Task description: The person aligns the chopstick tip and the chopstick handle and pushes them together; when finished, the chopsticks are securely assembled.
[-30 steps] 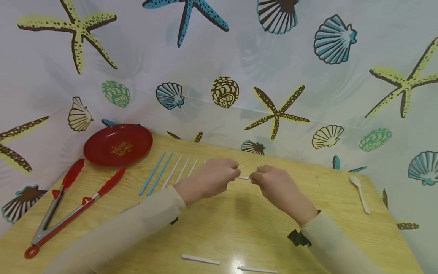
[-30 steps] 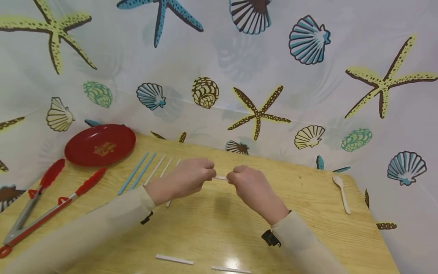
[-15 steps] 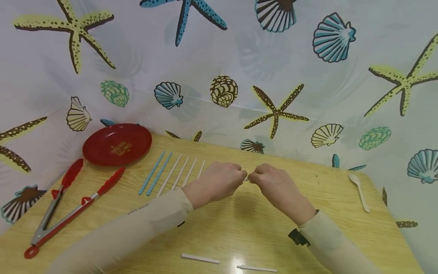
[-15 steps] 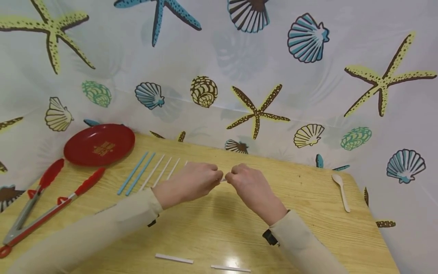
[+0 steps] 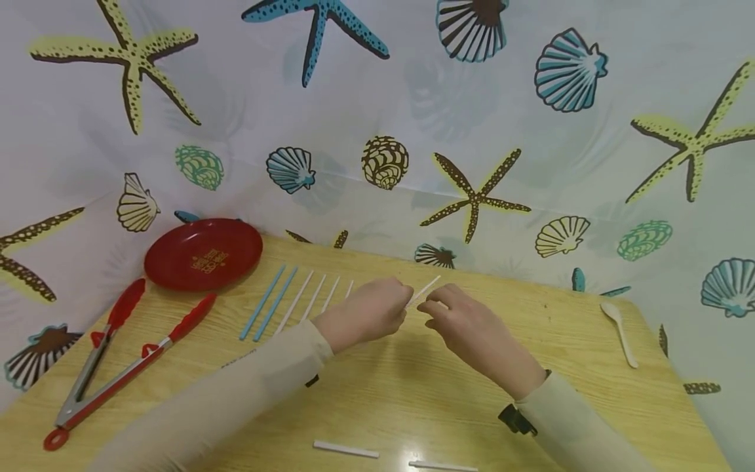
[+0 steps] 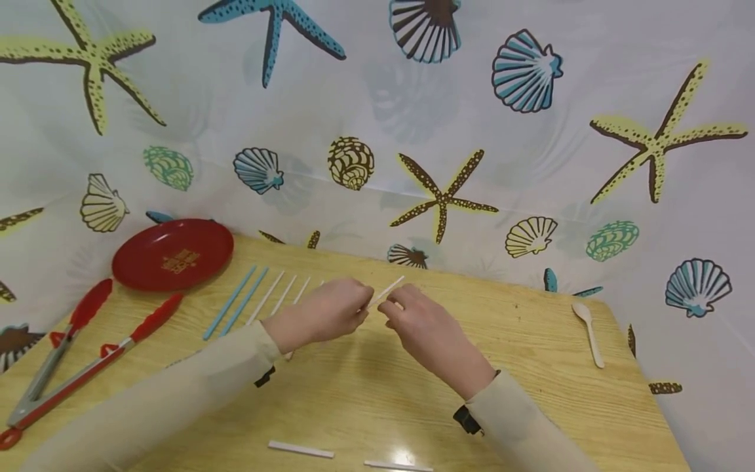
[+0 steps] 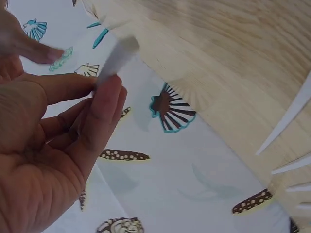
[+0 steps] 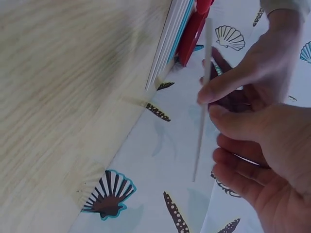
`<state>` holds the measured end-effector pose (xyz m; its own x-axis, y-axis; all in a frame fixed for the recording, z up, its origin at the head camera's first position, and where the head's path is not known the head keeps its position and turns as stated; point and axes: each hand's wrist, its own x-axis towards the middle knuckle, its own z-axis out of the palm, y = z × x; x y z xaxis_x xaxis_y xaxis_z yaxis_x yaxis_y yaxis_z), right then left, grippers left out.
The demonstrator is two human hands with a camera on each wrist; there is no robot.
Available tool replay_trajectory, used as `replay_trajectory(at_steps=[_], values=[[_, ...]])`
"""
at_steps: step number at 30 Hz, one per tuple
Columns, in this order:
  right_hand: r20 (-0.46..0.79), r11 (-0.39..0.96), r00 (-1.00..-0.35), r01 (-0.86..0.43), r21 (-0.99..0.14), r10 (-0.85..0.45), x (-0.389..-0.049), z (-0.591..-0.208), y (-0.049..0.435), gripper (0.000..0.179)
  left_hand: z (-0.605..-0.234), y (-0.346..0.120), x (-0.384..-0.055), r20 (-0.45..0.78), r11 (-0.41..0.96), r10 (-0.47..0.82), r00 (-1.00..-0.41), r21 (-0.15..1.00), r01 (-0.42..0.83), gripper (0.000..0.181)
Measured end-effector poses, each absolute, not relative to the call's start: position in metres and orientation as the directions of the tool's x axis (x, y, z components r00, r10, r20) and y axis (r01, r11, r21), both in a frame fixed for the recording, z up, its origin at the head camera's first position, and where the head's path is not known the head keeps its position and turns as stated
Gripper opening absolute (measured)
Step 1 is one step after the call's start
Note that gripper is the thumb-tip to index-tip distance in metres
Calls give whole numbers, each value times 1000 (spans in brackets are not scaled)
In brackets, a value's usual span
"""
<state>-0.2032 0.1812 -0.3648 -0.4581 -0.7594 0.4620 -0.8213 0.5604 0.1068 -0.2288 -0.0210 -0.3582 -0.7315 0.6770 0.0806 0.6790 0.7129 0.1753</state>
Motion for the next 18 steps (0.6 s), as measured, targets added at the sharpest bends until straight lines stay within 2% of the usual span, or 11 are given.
replay_trajectory(at_steps=[4,8,12,18], values=[[365,532,-502,-846,-21,-784,-188,-367,183,25,-364,-28,-239,43,707,654,-755,322,630,29],[238,535,-554,-833,-142,-798,-172,-371,186,23,-370,-34,-249,-16,736,602,-798,398,547,45],[119,547,-579,-807,-222,-806,-158,-373,188,23,-379,-40,-255,-85,779,536,-840,432,454,46],[-42,570,-587,-763,-304,-808,-139,-377,190,21,-389,-46,-257,-159,824,467,-870,434,363,37]])
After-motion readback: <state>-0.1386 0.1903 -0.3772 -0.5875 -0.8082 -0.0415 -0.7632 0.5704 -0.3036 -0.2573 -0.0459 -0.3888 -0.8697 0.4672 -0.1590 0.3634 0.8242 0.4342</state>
